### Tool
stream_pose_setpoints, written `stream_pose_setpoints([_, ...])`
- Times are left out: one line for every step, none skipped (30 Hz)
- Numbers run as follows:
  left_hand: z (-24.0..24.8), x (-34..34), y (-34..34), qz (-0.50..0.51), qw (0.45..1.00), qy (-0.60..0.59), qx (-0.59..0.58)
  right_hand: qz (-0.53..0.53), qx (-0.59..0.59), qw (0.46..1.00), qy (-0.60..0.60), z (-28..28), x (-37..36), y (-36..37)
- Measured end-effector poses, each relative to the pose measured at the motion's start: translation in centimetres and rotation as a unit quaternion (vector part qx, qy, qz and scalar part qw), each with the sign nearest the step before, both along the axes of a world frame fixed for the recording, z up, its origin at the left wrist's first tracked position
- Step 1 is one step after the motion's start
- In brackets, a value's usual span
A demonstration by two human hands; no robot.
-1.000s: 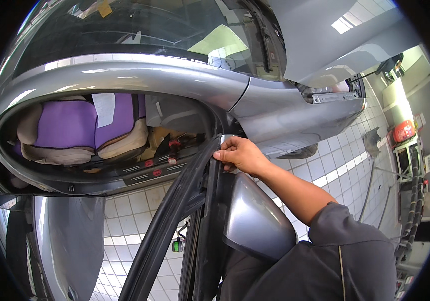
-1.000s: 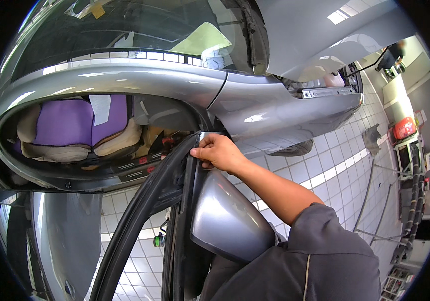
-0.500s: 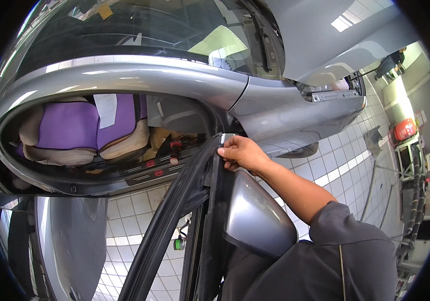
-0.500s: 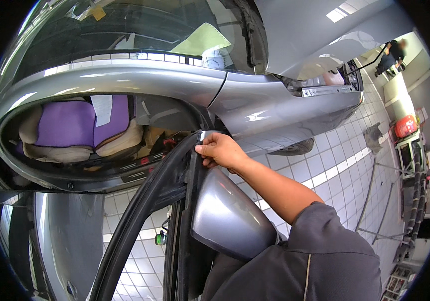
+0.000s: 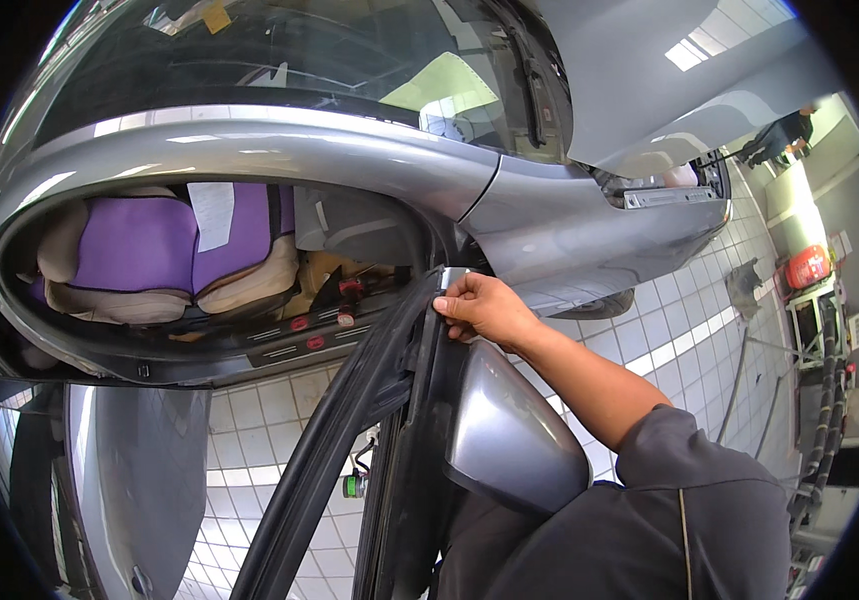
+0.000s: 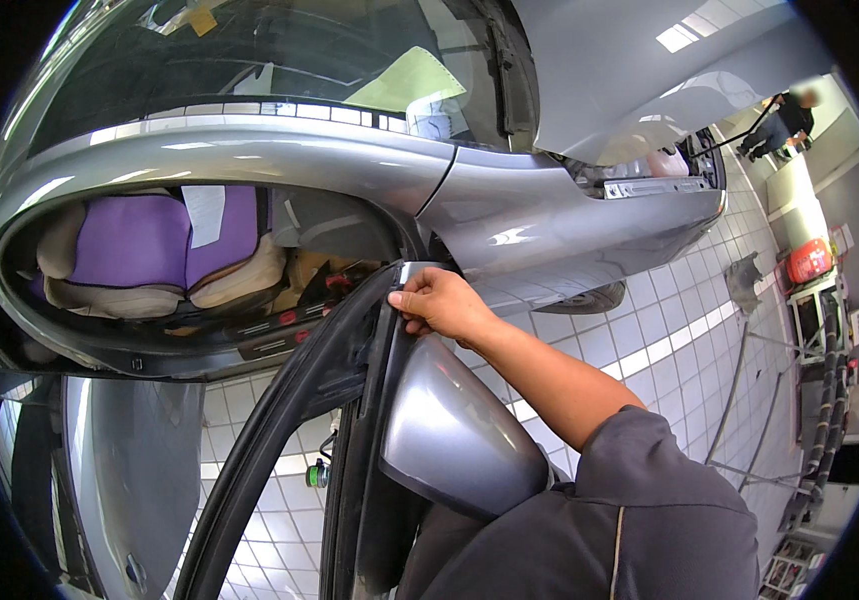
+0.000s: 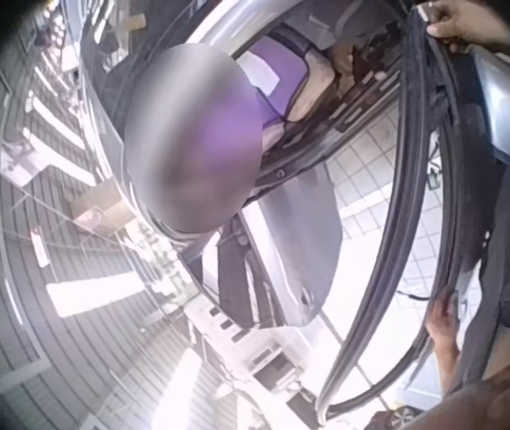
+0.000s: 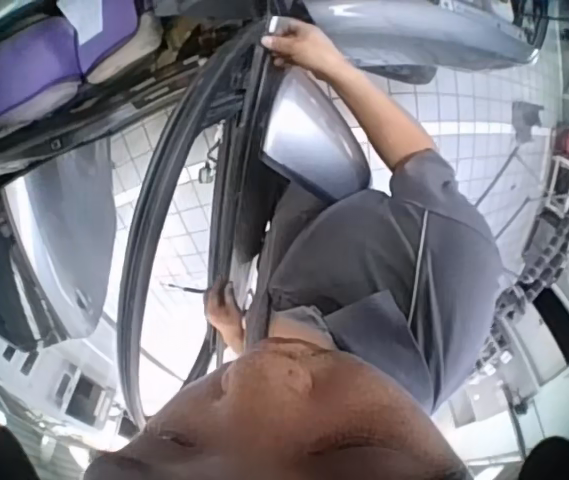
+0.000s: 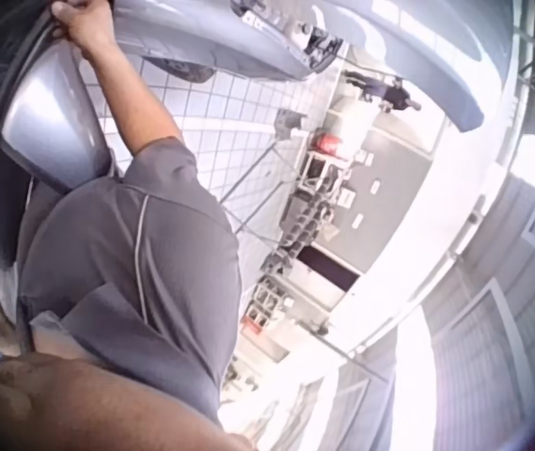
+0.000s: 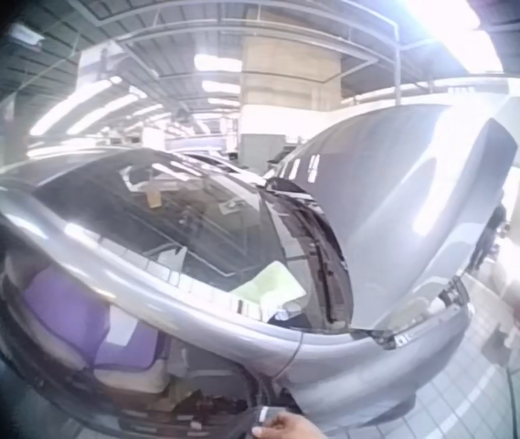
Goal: The person installs a rubber weather stripping seal along the perimeter of a car door frame. They align and press the seal into place by hand, working around the door's edges and corners to secure it.
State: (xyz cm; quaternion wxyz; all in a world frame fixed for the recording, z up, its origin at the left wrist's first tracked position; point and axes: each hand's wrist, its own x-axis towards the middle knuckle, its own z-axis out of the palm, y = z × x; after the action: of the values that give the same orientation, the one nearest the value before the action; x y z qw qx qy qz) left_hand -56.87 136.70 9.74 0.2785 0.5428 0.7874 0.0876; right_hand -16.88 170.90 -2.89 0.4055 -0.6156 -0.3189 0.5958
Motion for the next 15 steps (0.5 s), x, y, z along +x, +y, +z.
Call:
stream_pose_setpoints([0.1, -0.2, 0.2, -0.009, 1.000, 0.002, -0.004, -0.004, 0.001, 1.000, -0.004, 0.0, -0.1, 0.0])
stream_pose_setpoints([-0.2, -0.5, 0.3, -0.020, 1.000, 0.007, 0.014, -0.003, 0.003, 1.000, -0.008, 0.0, -0.1, 0.0])
stream_pose_setpoints([-0.8, -0.9, 0.1, -0.032, 0.999, 0.011, 0.031, -0.002, 0.004, 1.000, -0.011, 0.0, -0.1, 0.1])
stream_pose_setpoints([-1.1, -1.4, -0.2, -0.043, 0.998, 0.015, 0.048, 0.000, 0.006, 1.000, -0.015, 0.0, -0.1, 0.1])
stream_pose_setpoints([-1.0, -2.1, -0.3, -0.056, 0.997, 0.019, 0.048, -0.001, 0.003, 1.000, -0.020, 0.1, -0.1, 0.1])
stream_pose_setpoints([-0.9, -3.0, -0.3, -0.069, 0.996, 0.022, 0.047, -0.001, 0.000, 1.000, -0.025, 0.1, -0.1, 0.1])
stream_pose_setpoints([-0.5, -3.3, 0.0, -0.080, 0.995, 0.025, 0.047, 0.000, -0.002, 1.000, -0.030, 0.2, -0.2, 0.1])
stream_pose_setpoints([-0.2, -3.4, 0.3, -0.088, 0.994, 0.024, 0.059, 0.002, -0.001, 0.999, -0.034, 0.1, -0.1, 0.1])
stream_pose_setpoints([0.2, -3.4, 0.8, -0.095, 0.993, 0.022, 0.071, 0.005, 0.000, 0.999, -0.038, -0.1, -0.1, 0.2])
stream_pose_setpoints([0.6, -3.4, 1.2, -0.103, 0.991, 0.021, 0.082, 0.007, 0.000, 0.999, -0.041, -0.2, -0.1, 0.2])
stream_pose_setpoints([0.7, -3.4, 1.4, -0.101, 0.991, 0.013, 0.083, 0.009, 0.003, 0.999, -0.042, -0.5, 0.0, 0.2])
stream_pose_setpoints([0.2, -3.6, 1.1, -0.086, 0.994, 0.005, 0.065, 0.010, 0.007, 0.999, -0.044, -0.8, 0.1, 0.2])
stream_pose_setpoints([-0.4, -3.4, 1.0, -0.070, 0.996, -0.002, 0.048, 0.012, 0.011, 0.999, -0.045, -0.7, 0.1, 0.2])
stream_pose_setpoints([-0.7, -3.1, 0.9, -0.055, 0.998, -0.010, 0.030, 0.017, 0.009, 0.998, -0.055, -0.6, 0.1, 0.3])
stream_pose_setpoints([-1.0, -2.7, 0.9, -0.075, 0.996, -0.007, 0.051, 0.021, 0.008, 0.998, -0.066, -0.3, 0.1, 0.3])
